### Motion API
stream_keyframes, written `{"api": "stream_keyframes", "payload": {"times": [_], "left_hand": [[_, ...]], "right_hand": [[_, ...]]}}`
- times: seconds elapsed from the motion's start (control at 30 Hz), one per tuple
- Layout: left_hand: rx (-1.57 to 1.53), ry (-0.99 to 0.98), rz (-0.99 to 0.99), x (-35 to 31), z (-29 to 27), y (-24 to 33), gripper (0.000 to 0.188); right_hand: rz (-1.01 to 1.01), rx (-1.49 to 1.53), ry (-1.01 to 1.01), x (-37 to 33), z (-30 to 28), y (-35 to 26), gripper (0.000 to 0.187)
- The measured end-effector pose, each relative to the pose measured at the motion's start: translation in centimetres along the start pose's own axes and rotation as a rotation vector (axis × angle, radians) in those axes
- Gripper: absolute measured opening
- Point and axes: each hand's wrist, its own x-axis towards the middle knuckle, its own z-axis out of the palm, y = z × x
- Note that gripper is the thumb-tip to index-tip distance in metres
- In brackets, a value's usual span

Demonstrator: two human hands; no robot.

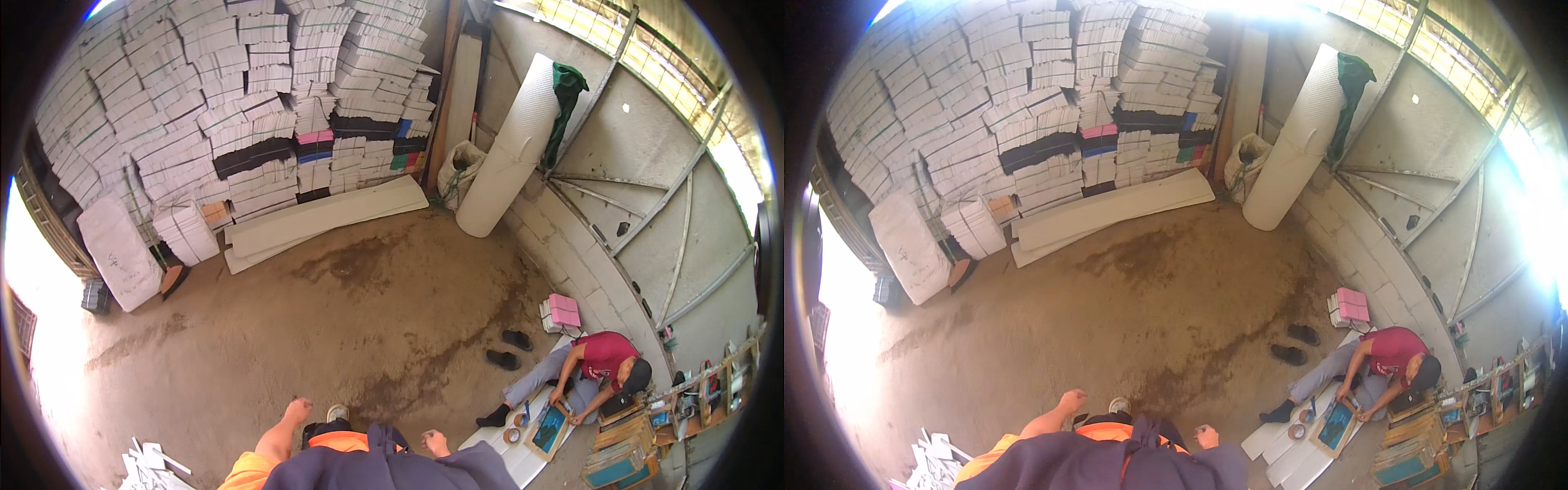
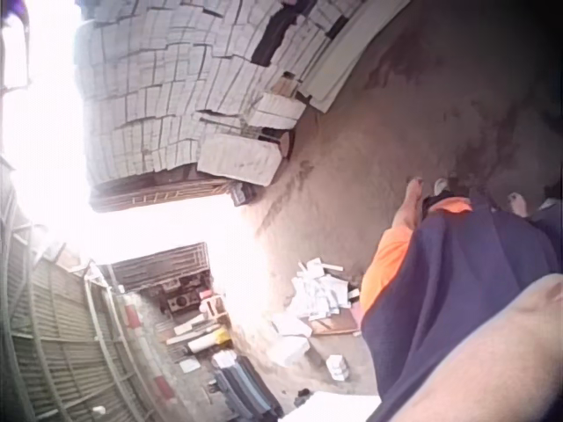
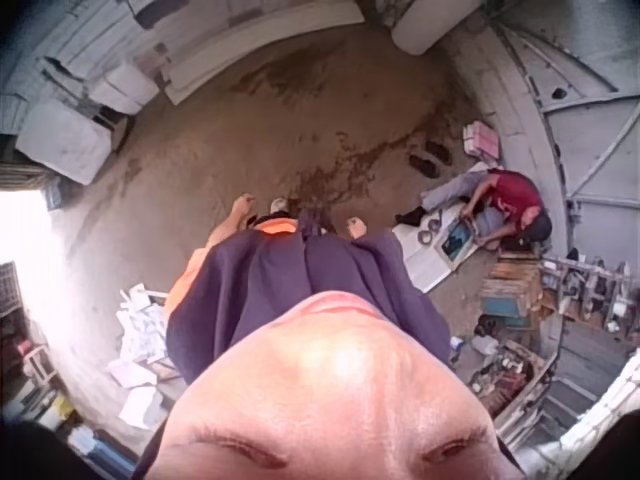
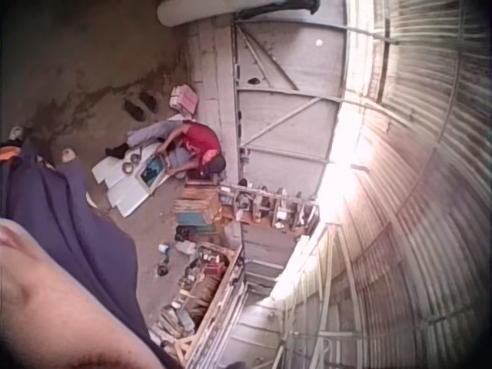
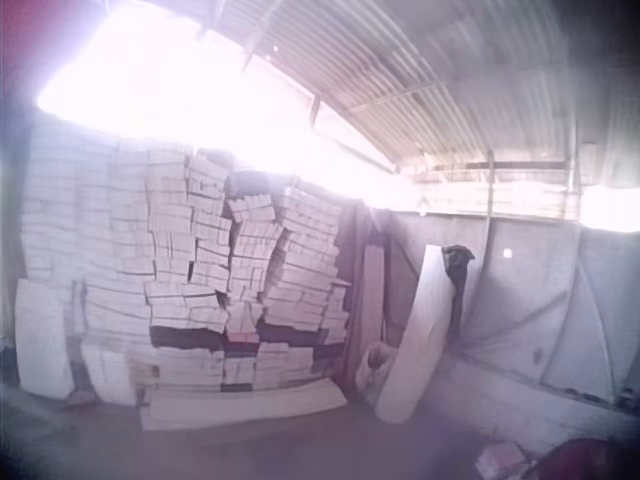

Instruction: The person cuts white foam boards into smaller rectangles using a utility knife on a pink cutting mat, then stacks the cut pieces. The person also retrieves a green strap and handles it while seated on the floor.

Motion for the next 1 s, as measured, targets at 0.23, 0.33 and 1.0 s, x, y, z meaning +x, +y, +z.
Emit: {"api": "stream_keyframes", "payload": {"times": [0.23,0.33,1.0], "left_hand": [[-0.065,0.019,0.08,17.2,-5.2,14.3,0.026],[-0.154,-0.025,0.053,24.4,-2.9,20.4,0.025],[-0.134,0.034,-0.03,66.9,-10.4,44.4,0.022]], "right_hand": [[-0.055,-0.002,0.032,12.4,-0.5,-12.0,0.016],[-0.124,-0.112,0.157,22.5,-4.1,-11.5,0.016],[-0.108,-0.19,0.177,61.9,-19.8,-44.6,0.026]]}}
